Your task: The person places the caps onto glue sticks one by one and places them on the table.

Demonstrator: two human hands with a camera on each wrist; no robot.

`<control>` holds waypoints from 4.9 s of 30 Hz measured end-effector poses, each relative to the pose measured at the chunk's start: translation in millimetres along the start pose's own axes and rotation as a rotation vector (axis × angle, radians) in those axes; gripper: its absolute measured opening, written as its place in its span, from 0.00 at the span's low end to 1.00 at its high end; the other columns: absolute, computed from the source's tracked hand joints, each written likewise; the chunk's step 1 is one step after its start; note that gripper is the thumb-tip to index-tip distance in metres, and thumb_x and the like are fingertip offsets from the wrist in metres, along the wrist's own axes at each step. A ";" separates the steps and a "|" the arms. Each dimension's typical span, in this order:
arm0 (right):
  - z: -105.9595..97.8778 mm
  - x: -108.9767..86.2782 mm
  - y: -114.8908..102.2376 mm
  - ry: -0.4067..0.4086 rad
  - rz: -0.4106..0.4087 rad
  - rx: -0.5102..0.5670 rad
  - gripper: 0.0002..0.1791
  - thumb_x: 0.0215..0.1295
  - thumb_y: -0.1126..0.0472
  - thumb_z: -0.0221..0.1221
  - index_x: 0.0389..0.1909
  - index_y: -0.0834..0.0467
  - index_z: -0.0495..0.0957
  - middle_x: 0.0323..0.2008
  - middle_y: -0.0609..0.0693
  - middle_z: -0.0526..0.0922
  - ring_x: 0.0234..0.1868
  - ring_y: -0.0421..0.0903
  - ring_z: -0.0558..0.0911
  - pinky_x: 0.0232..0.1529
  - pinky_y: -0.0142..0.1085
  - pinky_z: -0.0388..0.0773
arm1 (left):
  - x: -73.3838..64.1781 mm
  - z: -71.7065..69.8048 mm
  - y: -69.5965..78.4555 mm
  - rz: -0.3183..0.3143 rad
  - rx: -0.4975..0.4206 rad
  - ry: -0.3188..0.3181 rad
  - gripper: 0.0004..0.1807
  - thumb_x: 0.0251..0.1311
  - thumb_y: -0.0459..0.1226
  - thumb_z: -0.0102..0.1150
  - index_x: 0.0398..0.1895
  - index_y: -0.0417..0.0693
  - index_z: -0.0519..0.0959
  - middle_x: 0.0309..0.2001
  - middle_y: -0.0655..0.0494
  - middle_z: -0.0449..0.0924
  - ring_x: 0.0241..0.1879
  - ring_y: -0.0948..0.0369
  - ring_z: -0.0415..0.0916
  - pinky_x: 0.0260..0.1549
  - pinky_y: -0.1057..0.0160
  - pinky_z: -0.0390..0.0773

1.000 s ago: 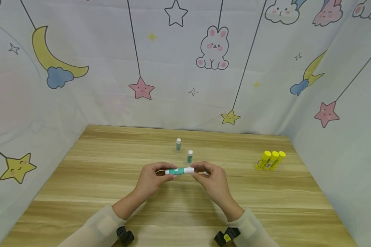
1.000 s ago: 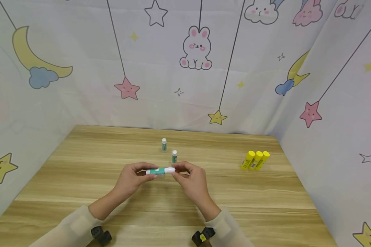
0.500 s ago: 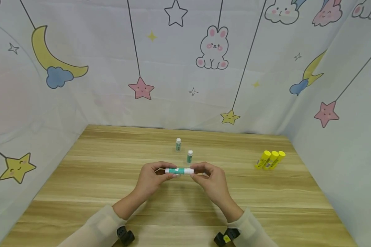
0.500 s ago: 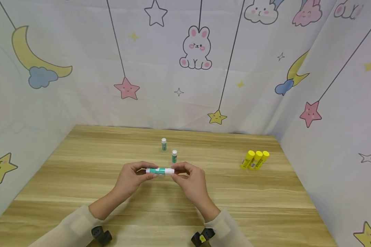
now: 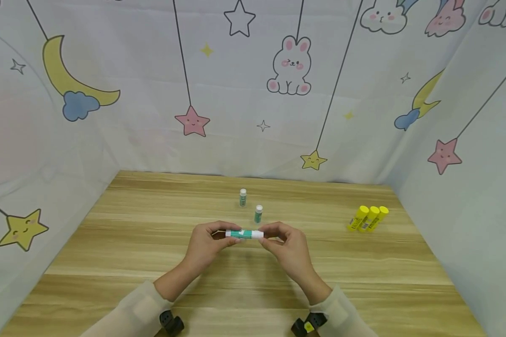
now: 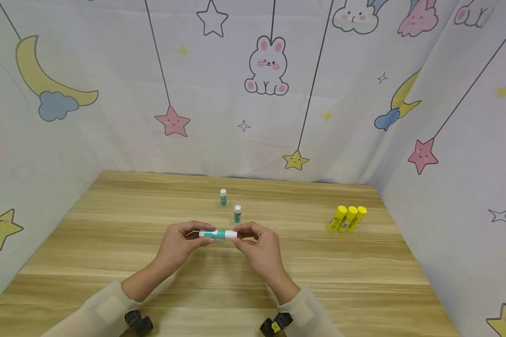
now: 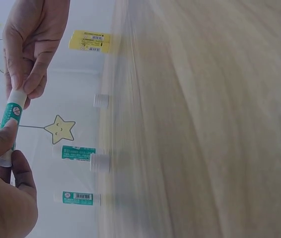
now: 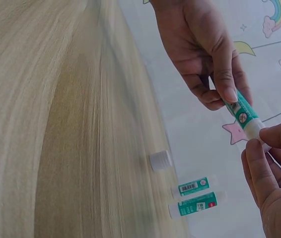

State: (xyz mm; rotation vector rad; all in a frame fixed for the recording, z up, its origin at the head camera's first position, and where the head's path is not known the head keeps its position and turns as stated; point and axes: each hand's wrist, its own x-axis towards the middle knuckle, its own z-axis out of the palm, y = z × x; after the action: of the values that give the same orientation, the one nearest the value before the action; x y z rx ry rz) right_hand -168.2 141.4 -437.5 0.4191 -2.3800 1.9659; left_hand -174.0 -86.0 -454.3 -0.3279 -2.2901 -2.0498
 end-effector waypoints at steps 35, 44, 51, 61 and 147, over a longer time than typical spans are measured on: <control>1.6 -3.3 -2.4 0.082 0.033 -0.079 0.08 0.58 0.67 0.72 0.38 0.55 0.89 0.38 0.49 0.88 0.40 0.45 0.86 0.40 0.33 0.85 | -3.8 10.2 2.2 0.029 -0.021 0.031 0.12 0.50 0.24 0.75 0.39 0.41 0.90 0.45 0.46 0.87 0.43 0.54 0.85 0.40 0.64 0.86; 4.2 -3.6 -4.5 0.110 0.078 -0.051 0.08 0.58 0.68 0.71 0.39 0.59 0.89 0.38 0.53 0.88 0.40 0.47 0.86 0.39 0.32 0.84 | -3.5 12.1 5.9 -0.012 -0.015 0.043 0.12 0.48 0.25 0.76 0.36 0.46 0.91 0.45 0.50 0.88 0.43 0.55 0.86 0.40 0.63 0.86; 3.8 -3.2 -5.7 0.105 0.078 -0.037 0.07 0.59 0.67 0.72 0.39 0.60 0.88 0.38 0.53 0.88 0.40 0.47 0.87 0.39 0.32 0.84 | -1.1 12.0 3.0 0.019 -0.021 0.036 0.12 0.49 0.25 0.76 0.37 0.45 0.90 0.45 0.50 0.88 0.45 0.48 0.85 0.40 0.63 0.86; -3.2 -2.6 -5.4 0.077 0.090 -0.053 0.08 0.61 0.64 0.71 0.41 0.57 0.88 0.41 0.50 0.88 0.44 0.46 0.86 0.43 0.34 0.85 | 1.7 11.2 2.5 0.050 0.002 0.015 0.13 0.51 0.24 0.74 0.40 0.44 0.89 0.46 0.48 0.87 0.45 0.52 0.85 0.41 0.63 0.86; -183.6 35.9 14.6 0.081 -0.036 -1.090 0.10 0.65 0.74 0.58 0.43 0.75 0.83 0.41 0.72 0.85 0.37 0.63 0.87 0.32 0.48 0.86 | 17.9 -22.5 -25.7 -0.136 0.240 0.145 0.14 0.59 0.40 0.74 0.47 0.47 0.88 0.43 0.57 0.87 0.44 0.58 0.79 0.42 0.61 0.77</control>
State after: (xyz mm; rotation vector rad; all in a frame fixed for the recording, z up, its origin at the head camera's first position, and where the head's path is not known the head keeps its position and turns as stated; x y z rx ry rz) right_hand -233.5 314.8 -407.4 0.2829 -2.8525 0.4317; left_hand -198.7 -108.6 -473.5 -0.0111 -2.4919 -1.7579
